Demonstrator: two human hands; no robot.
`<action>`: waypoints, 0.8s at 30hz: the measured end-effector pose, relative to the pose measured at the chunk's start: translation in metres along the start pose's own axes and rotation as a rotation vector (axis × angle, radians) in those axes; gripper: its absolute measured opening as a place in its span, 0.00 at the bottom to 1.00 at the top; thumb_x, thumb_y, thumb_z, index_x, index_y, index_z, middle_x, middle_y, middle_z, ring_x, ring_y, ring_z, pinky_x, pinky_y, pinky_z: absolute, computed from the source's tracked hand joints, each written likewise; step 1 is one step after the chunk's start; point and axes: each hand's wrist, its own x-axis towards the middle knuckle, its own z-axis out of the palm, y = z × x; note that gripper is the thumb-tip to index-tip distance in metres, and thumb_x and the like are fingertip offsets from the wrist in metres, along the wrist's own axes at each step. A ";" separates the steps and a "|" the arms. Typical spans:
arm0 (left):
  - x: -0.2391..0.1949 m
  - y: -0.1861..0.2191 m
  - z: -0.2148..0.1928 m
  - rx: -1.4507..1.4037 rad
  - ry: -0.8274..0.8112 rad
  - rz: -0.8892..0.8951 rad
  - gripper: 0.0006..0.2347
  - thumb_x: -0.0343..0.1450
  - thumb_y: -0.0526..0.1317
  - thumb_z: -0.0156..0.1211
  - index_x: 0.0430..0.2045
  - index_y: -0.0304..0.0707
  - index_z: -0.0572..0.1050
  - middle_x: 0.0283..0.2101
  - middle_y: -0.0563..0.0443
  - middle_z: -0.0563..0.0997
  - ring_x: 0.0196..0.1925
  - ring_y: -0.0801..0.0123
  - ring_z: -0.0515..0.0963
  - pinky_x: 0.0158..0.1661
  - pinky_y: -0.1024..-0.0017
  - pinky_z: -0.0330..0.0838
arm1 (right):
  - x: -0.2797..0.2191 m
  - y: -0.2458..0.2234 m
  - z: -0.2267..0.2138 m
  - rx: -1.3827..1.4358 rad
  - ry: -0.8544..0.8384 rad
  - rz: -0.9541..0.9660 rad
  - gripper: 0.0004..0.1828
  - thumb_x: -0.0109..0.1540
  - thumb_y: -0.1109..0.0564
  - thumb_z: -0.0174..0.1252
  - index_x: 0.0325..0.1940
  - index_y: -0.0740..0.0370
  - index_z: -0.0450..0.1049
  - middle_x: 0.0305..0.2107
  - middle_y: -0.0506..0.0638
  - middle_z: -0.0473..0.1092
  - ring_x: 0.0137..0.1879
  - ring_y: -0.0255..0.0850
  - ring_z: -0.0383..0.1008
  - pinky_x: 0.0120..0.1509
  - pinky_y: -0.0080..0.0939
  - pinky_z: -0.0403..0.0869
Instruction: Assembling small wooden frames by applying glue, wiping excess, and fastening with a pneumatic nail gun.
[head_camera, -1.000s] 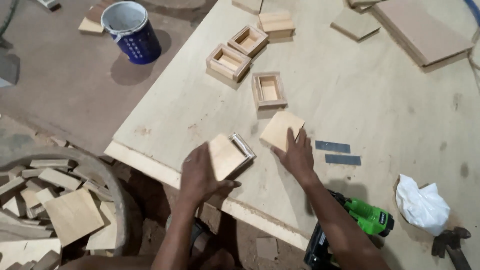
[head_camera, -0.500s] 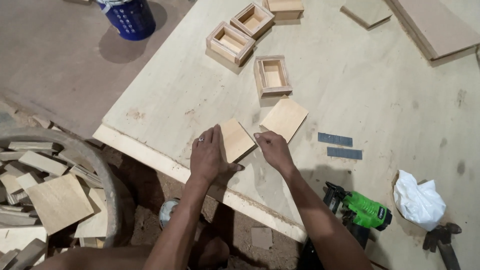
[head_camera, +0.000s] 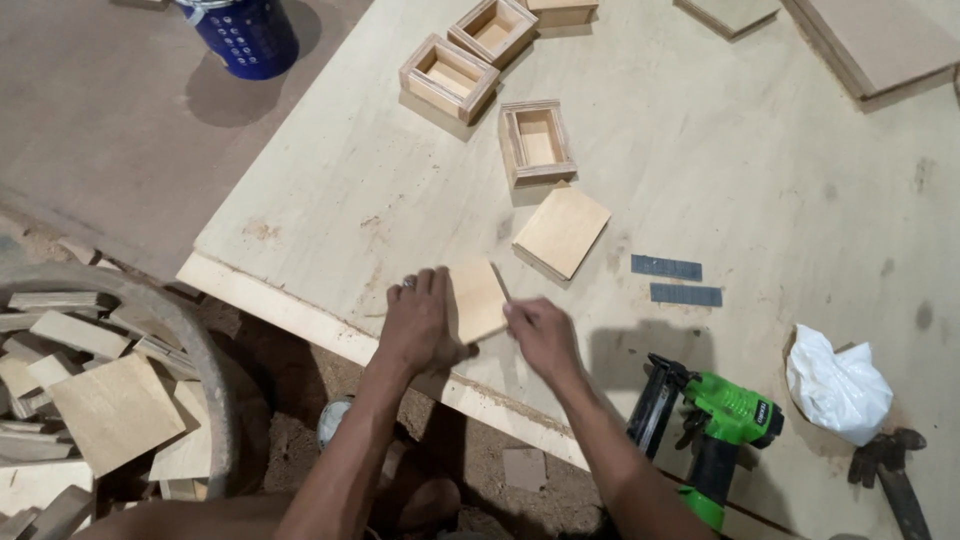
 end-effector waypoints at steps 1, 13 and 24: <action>-0.005 0.003 0.004 0.035 -0.043 0.101 0.51 0.52 0.61 0.71 0.68 0.34 0.53 0.63 0.40 0.64 0.67 0.46 0.65 0.66 0.50 0.56 | -0.020 0.005 -0.003 0.085 0.028 0.034 0.17 0.65 0.49 0.56 0.51 0.60 0.80 0.38 0.53 0.75 0.43 0.42 0.76 0.49 0.45 0.73; -0.011 0.048 0.015 0.418 -0.232 0.590 0.64 0.57 0.70 0.77 0.70 0.29 0.33 0.74 0.32 0.37 0.75 0.41 0.35 0.67 0.38 0.28 | -0.158 0.062 -0.045 0.306 0.183 0.155 0.35 0.57 0.49 0.61 0.69 0.50 0.65 0.59 0.46 0.71 0.50 0.35 0.76 0.52 0.34 0.77; 0.004 0.063 0.036 0.390 -0.172 0.690 0.49 0.52 0.54 0.80 0.62 0.34 0.53 0.59 0.43 0.67 0.55 0.50 0.71 0.60 0.52 0.60 | -0.187 0.102 -0.143 0.380 0.493 0.266 0.23 0.57 0.58 0.61 0.58 0.59 0.76 0.46 0.54 0.79 0.53 0.38 0.78 0.57 0.36 0.75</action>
